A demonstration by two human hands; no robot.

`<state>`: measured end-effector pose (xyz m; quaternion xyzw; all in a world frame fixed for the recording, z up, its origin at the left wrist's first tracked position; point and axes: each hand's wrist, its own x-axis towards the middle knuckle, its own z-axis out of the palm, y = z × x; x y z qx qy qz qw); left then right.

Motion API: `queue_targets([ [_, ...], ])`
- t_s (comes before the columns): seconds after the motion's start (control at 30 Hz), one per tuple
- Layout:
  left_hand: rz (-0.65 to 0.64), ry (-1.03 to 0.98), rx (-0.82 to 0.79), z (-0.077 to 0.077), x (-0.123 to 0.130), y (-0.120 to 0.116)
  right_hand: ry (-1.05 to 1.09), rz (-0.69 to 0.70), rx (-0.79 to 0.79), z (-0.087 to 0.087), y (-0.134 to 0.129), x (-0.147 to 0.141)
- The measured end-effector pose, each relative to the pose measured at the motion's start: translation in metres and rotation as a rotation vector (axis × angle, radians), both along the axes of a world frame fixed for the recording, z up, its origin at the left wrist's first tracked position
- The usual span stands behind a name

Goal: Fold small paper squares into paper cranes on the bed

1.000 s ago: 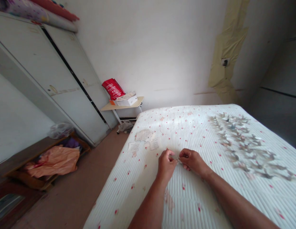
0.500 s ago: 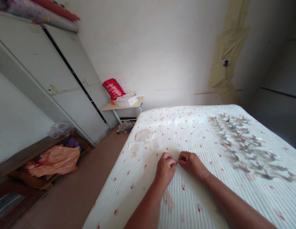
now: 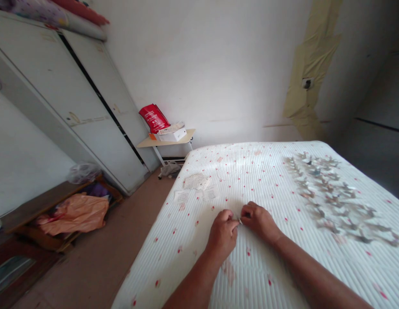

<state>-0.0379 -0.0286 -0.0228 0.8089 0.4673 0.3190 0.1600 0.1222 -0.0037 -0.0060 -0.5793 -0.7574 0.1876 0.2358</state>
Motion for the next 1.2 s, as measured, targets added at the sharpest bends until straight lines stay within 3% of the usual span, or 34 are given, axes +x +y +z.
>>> queue_targets([
  [0.17, 0.015, 0.078, 0.02, 0.003, 0.001, -0.001, 0.042, 0.104, 0.039, -0.002, -0.006, 0.003],
  [0.37, -0.014, 0.146, 0.022, 0.007, -0.005, 0.002, 0.063, 0.124, 0.065, -0.001, -0.008, 0.005],
  [0.77, -0.053, 0.13, -0.016, 0.006, -0.006, 0.018, -0.147, 0.044, -0.037, 0.002, -0.003, -0.004],
  [0.93, -0.012, 0.138, 0.034, 0.007, -0.007, 0.007, 0.016, 0.077, -0.037, -0.002, -0.001, 0.002],
  [1.07, -0.019, 0.015, -0.005, 0.005, -0.01, 0.006, 0.22, 0.151, -0.025, -0.003, 0.001, 0.011],
  [1.2, 0.005, -0.091, -0.045, 0.001, -0.013, 0.009, 0.352, 0.141, -0.074, -0.004, 0.002, 0.017],
])
